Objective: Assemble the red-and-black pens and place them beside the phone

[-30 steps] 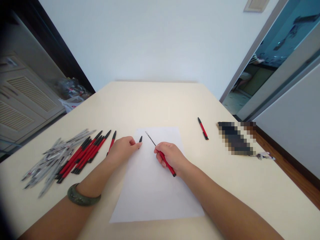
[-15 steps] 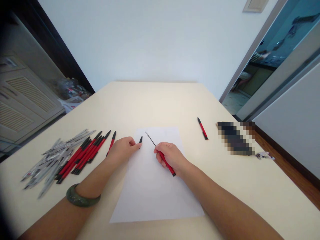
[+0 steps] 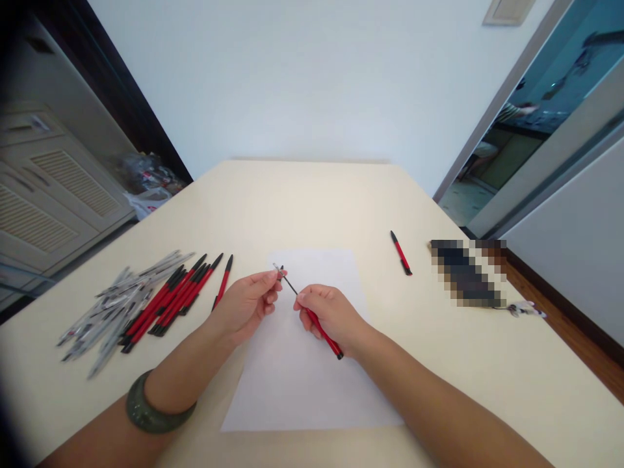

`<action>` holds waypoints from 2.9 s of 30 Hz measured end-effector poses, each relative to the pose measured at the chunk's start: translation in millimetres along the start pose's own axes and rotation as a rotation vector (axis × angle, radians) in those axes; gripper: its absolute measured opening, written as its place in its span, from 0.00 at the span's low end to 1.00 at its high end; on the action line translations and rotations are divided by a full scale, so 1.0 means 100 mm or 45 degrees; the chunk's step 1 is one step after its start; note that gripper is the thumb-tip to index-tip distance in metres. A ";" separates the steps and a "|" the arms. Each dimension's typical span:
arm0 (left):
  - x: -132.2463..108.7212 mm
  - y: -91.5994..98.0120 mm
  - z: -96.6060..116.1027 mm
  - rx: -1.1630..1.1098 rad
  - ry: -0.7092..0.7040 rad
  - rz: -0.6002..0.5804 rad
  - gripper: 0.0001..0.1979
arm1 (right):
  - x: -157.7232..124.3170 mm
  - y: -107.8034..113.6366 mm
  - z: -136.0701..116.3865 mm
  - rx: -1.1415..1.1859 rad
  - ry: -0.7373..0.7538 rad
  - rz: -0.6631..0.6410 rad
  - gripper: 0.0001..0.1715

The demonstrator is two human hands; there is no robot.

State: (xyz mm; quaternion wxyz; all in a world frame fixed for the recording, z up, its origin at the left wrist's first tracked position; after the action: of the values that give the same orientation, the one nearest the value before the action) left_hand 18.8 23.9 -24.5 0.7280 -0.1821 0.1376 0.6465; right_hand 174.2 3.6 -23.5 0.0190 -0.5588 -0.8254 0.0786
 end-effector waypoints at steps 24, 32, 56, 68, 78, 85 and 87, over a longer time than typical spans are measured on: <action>0.33 0.11 0.05 0.850 -0.110 0.493 0.10 | 0.09 0.31 -0.07 -0.060 0.137 0.249 0.09; 0.54 -0.15 0.13 1.343 -0.073 0.652 0.07 | 0.09 0.35 -0.02 -0.045 0.178 0.217 0.08; -0.19 -0.35 -0.20 0.018 0.101 0.027 0.18 | 0.03 0.17 0.04 -0.163 0.099 -0.078 0.10; 0.03 -0.05 0.04 0.119 -0.094 0.441 0.16 | 0.04 0.31 -0.04 -0.307 0.009 -0.267 0.10; 0.55 -0.33 0.21 1.191 -0.066 0.504 0.05 | 0.18 0.67 -0.03 -0.175 0.113 0.055 0.10; 0.67 -0.39 0.16 1.582 -0.024 0.567 0.08 | 0.19 0.66 0.00 -0.192 0.132 0.037 0.11; 0.67 -0.39 0.15 1.634 -0.030 0.577 0.09 | 0.21 0.66 0.00 -0.199 0.127 0.039 0.11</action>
State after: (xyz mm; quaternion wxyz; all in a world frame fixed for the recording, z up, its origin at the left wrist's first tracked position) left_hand 65.6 86.9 -37.1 0.5398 0.3263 0.5208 0.5752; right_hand 227.2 46.6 -34.7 0.0151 -0.5743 -0.8184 -0.0137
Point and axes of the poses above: each hand's wrist, its own x-axis towards the middle knuckle, its own y-axis out of the back of the hand, z = x × y, the point moved 1 cm from there along x, towards the middle knuckle, and after that the axes turned 15 degrees about y, right-handed, at the moved point
